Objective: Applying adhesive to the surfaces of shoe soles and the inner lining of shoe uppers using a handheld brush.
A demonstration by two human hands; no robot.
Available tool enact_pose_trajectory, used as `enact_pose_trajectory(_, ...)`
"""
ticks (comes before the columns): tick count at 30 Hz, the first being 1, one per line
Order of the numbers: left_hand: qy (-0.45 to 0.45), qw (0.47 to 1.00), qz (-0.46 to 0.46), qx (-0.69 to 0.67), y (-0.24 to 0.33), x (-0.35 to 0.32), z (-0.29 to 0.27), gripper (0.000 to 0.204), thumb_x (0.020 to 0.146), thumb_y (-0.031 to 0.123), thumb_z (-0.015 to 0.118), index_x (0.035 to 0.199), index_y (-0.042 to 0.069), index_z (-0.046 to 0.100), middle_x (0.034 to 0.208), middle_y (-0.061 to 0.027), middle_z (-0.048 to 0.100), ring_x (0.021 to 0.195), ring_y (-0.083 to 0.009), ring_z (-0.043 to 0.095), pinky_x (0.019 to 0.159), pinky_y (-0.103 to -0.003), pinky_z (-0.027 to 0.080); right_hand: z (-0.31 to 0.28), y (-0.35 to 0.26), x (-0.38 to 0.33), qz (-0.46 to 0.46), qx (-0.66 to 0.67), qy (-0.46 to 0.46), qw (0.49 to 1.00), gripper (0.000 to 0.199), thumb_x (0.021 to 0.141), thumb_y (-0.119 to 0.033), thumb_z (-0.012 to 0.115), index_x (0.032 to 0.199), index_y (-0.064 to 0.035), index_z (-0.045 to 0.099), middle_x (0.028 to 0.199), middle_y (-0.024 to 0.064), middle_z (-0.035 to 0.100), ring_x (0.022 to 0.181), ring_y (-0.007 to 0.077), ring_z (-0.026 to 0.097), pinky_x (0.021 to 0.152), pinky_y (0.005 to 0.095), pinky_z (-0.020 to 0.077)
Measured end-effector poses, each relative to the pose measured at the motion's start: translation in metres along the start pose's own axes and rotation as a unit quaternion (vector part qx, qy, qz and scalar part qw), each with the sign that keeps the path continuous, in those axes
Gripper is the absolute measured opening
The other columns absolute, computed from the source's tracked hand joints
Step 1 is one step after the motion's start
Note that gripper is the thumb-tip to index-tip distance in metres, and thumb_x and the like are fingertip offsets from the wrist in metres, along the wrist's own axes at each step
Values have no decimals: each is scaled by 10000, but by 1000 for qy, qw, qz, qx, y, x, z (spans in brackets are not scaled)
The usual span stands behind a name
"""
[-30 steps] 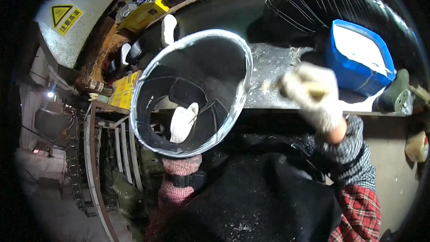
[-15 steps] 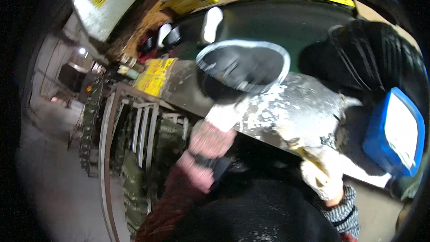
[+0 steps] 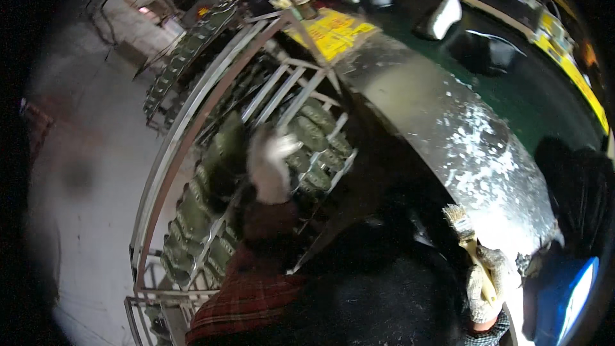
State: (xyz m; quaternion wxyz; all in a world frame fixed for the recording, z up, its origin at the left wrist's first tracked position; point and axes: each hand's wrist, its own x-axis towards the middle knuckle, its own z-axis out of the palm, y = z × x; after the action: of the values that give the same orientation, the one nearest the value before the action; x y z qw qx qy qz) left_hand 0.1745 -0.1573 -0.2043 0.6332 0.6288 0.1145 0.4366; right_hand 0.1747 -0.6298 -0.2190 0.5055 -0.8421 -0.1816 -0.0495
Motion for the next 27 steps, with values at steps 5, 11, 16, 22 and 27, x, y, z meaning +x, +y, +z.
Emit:
enact_pose_trajectory(5,215,925,103,296,52,3,-98,516,952,233,601,1378,-17,452,1316,-185,566,1194,-278,558,1034,-372,412,22,-15,0,49,69,-20,996,215,909,-66,571,1090,42,608,1018,130,651,953,226,605,867,329,478)
enact_pose_trajectory(11,267,852,-74,444,16,60,-106,868,748,439,760,1440,51,405,1354,-224,533,1222,-330,543,1038,-411,395,23,14,-21,30,-42,-1,999,257,936,-25,570,1165,78,623,1096,176,687,986,197,670,831,269,540)
enact_pose_trajectory(16,61,997,-55,-14,-33,72,-120,615,849,245,684,1348,-33,455,1282,-156,568,1095,-333,577,1007,-465,424,13,-13,-36,40,-88,153,983,186,936,-33,546,1081,50,628,933,97,651,788,133,599,686,236,478)
enact_pose_trajectory(22,-48,808,-388,-440,13,-1,-13,717,918,481,487,1380,-58,391,1268,-250,533,1099,-411,545,942,-577,446,-76,-31,-46,74,-82,379,919,184,940,-59,576,1072,54,635,986,118,645,813,151,597,723,263,493)
enact_pose_trajectory(27,-319,726,-439,-423,10,-48,70,881,887,575,511,1450,-59,270,1306,-378,449,978,-514,590,829,-588,542,-170,-54,-65,40,-195,583,787,259,987,-173,551,1129,27,630,1041,95,620,905,163,599,791,290,481)
